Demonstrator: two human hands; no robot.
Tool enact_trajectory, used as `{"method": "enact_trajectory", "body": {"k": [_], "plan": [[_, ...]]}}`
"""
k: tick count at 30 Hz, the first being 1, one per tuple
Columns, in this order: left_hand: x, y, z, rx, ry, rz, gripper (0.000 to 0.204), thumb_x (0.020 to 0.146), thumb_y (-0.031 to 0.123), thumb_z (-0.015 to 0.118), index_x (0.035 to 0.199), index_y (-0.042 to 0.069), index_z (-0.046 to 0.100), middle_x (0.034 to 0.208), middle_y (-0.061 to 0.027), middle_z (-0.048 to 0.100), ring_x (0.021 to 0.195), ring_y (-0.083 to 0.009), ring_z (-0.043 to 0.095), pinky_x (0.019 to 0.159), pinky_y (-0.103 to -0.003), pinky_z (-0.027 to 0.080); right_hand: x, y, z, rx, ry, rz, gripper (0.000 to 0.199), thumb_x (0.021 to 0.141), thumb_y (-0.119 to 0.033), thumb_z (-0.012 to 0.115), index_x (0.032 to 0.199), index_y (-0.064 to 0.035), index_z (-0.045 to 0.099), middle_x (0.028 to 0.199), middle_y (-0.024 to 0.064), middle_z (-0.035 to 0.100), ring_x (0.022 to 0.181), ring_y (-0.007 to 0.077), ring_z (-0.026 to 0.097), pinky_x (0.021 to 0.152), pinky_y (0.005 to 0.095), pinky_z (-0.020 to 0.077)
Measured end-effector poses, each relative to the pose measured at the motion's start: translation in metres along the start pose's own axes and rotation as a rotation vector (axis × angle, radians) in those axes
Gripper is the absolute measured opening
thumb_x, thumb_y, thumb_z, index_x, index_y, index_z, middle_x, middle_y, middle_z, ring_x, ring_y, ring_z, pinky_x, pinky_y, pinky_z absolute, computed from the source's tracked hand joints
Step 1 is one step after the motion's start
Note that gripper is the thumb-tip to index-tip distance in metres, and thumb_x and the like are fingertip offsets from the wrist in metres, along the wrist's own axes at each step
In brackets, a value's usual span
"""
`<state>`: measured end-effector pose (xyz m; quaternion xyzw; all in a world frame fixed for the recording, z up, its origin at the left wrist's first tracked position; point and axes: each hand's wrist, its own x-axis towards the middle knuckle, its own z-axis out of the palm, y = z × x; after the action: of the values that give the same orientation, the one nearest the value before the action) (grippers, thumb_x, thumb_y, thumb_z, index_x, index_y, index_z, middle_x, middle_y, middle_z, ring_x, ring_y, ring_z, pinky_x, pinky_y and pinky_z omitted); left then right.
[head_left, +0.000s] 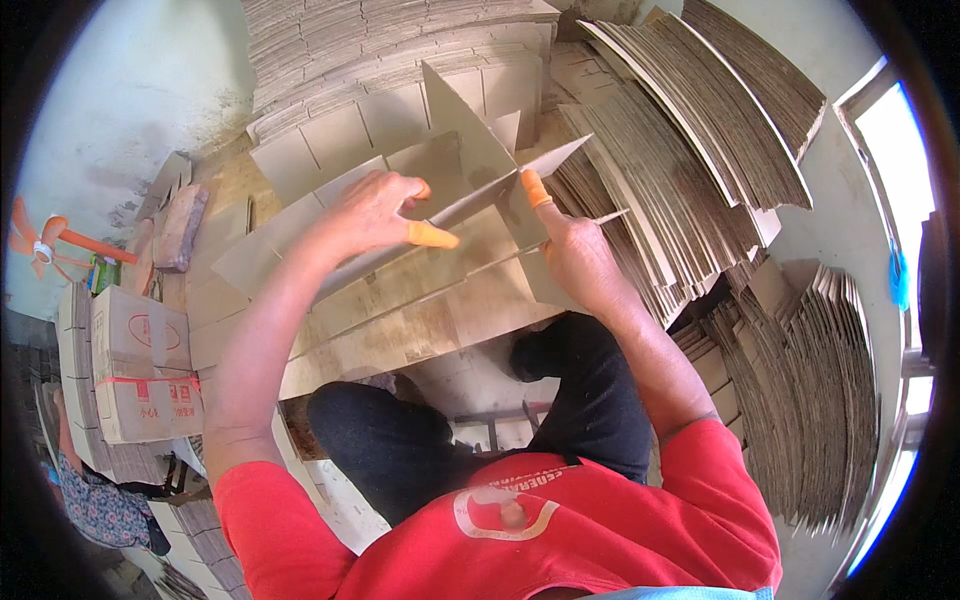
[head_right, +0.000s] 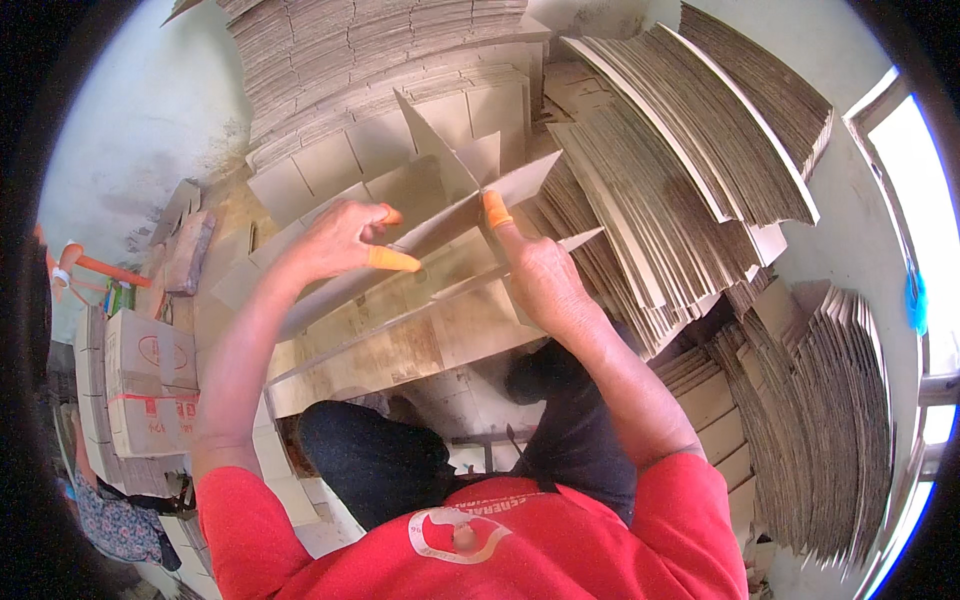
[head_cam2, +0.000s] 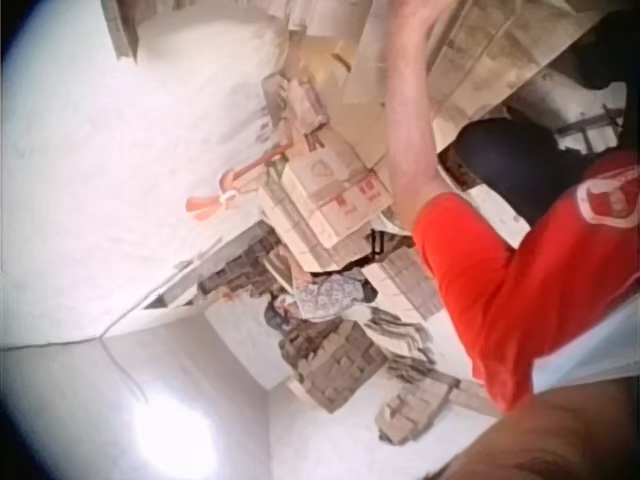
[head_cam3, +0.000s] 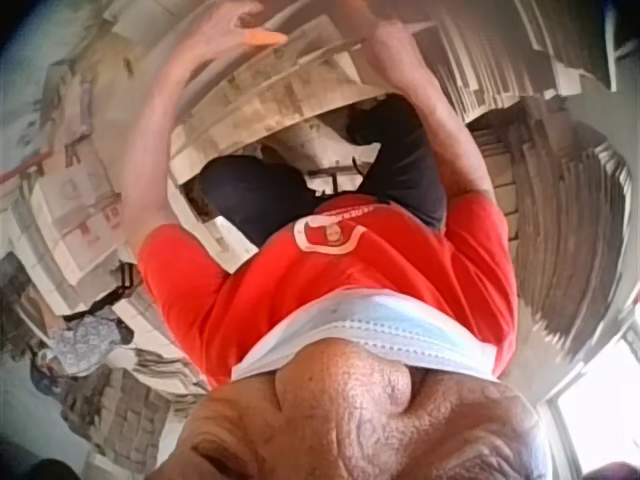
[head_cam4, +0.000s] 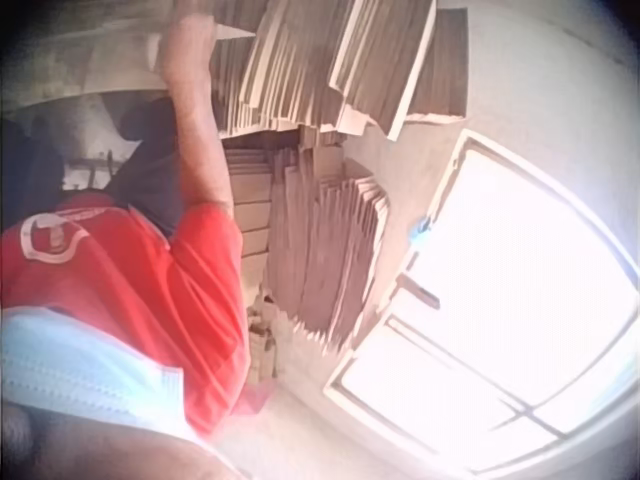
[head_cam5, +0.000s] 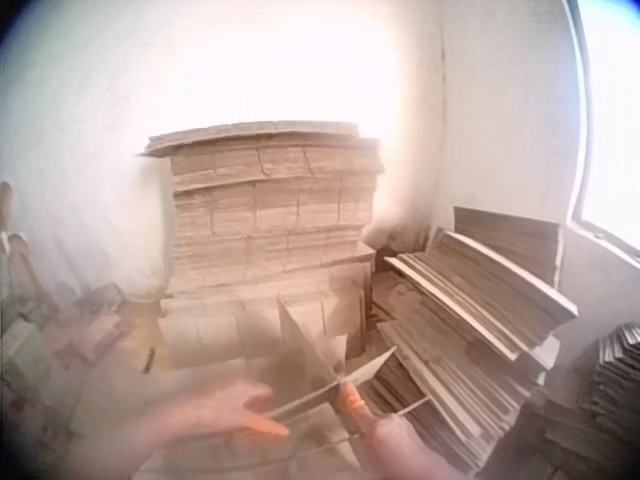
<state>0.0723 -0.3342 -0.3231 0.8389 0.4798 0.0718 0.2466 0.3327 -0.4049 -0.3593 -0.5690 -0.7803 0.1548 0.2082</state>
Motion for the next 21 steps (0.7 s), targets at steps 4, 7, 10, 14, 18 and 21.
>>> {"method": "enact_trajectory", "body": {"k": [4,7,10,14,18,21], "plan": [[0.022,0.004,0.030,-0.012,0.209,0.142,0.030,0.075,0.022,0.072,0.075,-0.003,0.055,0.070,-0.0244,0.056,0.070,-0.0419,0.056,0.061,-0.047,0.043,-0.002,-0.003,0.003,0.036,-0.015,-0.009,0.082,0.072,0.009,0.046,0.147,-0.0143,0.022,0.076,0.0232,0.061,0.070,0.0432,0.060,0.064,0.0497,0.0471],[0.034,-0.010,0.050,0.070,0.123,0.196,0.017,0.075,0.010,0.064,0.075,-0.005,0.056,0.073,-0.0270,0.052,0.074,-0.0435,0.053,0.067,-0.048,0.041,-0.009,-0.002,0.003,0.052,0.031,-0.033,0.078,0.073,0.008,0.045,0.146,-0.0125,0.025,0.082,0.0228,0.061,0.074,0.0422,0.060,0.066,0.0488,0.0475],[0.035,-0.013,0.061,-0.057,0.204,0.237,0.025,0.073,0.011,0.065,0.066,-0.006,0.048,0.067,-0.0268,0.047,0.068,-0.0439,0.050,0.064,-0.048,0.040,-0.011,-0.001,0.000,0.048,0.031,-0.059,0.076,0.073,0.009,0.044,0.145,-0.0097,0.027,0.083,0.0224,0.061,0.076,0.0414,0.060,0.066,0.0475,0.0479],[0.045,-0.014,0.046,0.059,-0.057,0.137,0.030,0.071,0.022,0.073,0.065,-0.002,0.057,0.063,-0.0179,0.057,0.063,-0.0343,0.057,0.059,-0.043,0.045,-0.004,0.008,0.010,-0.019,0.006,-0.079,0.075,0.073,0.009,0.045,0.144,-0.0072,0.027,0.082,0.0221,0.060,0.074,0.0413,0.060,0.064,0.0465,0.0481],[0.062,-0.015,0.007,-0.124,0.203,0.051,0.034,0.068,0.032,0.077,0.082,0.003,0.066,0.068,-0.0142,0.063,0.068,-0.0316,0.060,0.064,-0.038,0.048,-0.011,0.010,0.016,-0.011,0.034,-0.043,0.075,0.073,0.006,0.049,0.144,-0.0084,0.028,0.083,0.0215,0.060,0.073,0.0413,0.060,0.063,0.0465,0.0485],[0.085,-0.075,0.009,0.233,0.429,-0.026,0.040,0.071,0.029,0.075,0.101,0.006,0.062,0.099,-0.0164,0.062,0.096,-0.0327,0.059,0.081,-0.039,0.047,-0.015,0.007,0.016,0.003,0.036,-0.066,0.076,0.075,0.003,0.054,0.144,-0.0102,0.029,0.083,0.0211,0.060,0.071,0.0406,0.060,0.061,0.0460,0.0490]]}}
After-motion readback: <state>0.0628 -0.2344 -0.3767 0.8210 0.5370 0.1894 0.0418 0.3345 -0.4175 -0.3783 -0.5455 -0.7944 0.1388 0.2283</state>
